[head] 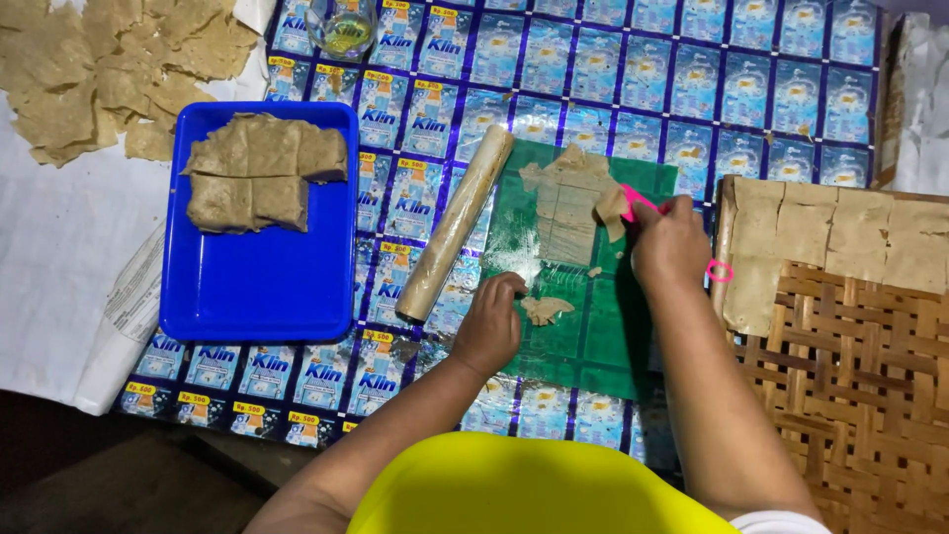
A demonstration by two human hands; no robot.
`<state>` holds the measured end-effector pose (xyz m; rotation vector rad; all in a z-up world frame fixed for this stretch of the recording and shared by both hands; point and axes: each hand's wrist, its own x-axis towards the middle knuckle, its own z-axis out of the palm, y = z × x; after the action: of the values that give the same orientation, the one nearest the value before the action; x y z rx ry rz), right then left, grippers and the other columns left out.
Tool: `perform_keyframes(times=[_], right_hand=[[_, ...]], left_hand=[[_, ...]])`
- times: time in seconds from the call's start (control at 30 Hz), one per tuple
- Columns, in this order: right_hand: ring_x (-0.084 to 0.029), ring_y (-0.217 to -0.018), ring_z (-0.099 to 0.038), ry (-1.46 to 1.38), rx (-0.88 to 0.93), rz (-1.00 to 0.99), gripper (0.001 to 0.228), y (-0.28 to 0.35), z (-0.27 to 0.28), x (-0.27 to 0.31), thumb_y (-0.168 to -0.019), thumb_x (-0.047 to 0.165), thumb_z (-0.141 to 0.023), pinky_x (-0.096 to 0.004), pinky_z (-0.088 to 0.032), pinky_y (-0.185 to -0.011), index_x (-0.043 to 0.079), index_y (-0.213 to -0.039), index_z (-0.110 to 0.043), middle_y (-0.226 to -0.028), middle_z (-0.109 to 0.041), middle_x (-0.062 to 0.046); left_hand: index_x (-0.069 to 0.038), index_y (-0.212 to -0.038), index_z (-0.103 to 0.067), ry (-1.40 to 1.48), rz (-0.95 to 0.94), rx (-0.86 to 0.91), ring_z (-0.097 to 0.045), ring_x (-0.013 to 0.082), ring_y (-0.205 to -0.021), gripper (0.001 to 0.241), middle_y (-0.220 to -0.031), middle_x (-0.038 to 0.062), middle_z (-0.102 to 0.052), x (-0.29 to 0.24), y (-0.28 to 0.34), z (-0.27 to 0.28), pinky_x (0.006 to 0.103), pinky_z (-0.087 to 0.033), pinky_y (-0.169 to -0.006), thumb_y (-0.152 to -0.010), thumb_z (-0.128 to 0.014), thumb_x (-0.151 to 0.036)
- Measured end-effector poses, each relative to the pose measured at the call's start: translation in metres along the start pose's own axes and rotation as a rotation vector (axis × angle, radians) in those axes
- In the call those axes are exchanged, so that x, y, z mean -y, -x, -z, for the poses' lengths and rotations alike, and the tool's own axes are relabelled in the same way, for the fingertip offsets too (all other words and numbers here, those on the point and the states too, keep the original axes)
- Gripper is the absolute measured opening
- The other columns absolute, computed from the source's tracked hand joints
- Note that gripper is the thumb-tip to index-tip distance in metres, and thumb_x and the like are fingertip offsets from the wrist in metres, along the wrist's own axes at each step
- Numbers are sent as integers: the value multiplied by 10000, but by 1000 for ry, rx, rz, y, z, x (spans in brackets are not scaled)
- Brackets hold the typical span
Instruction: Rolling dough flat and cutting it into uniform squares to be placed on a drying tray.
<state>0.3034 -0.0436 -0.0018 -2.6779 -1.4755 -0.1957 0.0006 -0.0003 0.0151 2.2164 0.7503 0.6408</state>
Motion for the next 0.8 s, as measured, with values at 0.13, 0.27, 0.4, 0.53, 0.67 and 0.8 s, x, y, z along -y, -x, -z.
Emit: perform_keyframes(times=[0.13, 0.27, 0.4, 0.53, 0.67, 0.8], right_hand=[[-423, -1025, -684, -132, 212, -95, 264, -57, 16, -9, -1056, 327, -560, -521, -594, -813, 461, -1185, -747, -1112, -604, -95], [-415, -1028, -718, -148, 297, -219, 267, -92, -12, -41, -992, 418, -627, -573, -586, -791, 329, -1216, -741, -1018, -733, -143], [-492, -1059, -712, -57, 449, -267, 335, -81, 21, -42, -952, 382, -655, -614, -574, -820, 159, -1156, -799, -1018, -764, -276], [-536, -1175, -640, -155, 565, -281, 398, -84, 65, -3, -996, 322, -562, -631, -535, -932, 52, -1204, -767, -1124, -732, -347], [-522, -1193, -631, -219, 579, -183, 362, -104, 59, 28, -994, 289, -564, -607, -530, -958, 44, -1160, -772, -1142, -723, -336], [-473, -1160, -658, -245, 530, -45, 329, -126, 49, 56, -957, 300, -596, -603, -545, -931, 111, -1169, -763, -1087, -741, -259]], left_hand=[[-112, -1134, -484, -5, -9, -7, -525, 353, -1211, 308, -1175, 76, -498, 1, -2, 0, 487, -454, -1051, -913, -395, 83], [-112, -1135, -491, -11, -7, -9, -533, 349, -1217, 306, -1177, 69, -504, 3, -2, -1, 483, -456, -1052, -917, -392, 79], [-115, -1137, -496, -10, -1, -6, -536, 342, -1222, 301, -1182, 67, -508, 4, -3, -2, 479, -459, -1048, -922, -392, 69], [-120, -1139, -485, 0, 15, 18, -529, 343, -1218, 298, -1179, 70, -499, 2, -4, 0, 480, -454, -1053, -929, -378, 63], [-124, -1135, -480, 0, 22, 19, -527, 340, -1226, 298, -1187, 68, -493, 2, -3, -1, 480, -456, -1054, -932, -376, 66], [-116, -1143, -483, 17, 23, 11, -529, 350, -1240, 311, -1204, 73, -499, 1, -3, 2, 484, -459, -1057, -924, -383, 80]])
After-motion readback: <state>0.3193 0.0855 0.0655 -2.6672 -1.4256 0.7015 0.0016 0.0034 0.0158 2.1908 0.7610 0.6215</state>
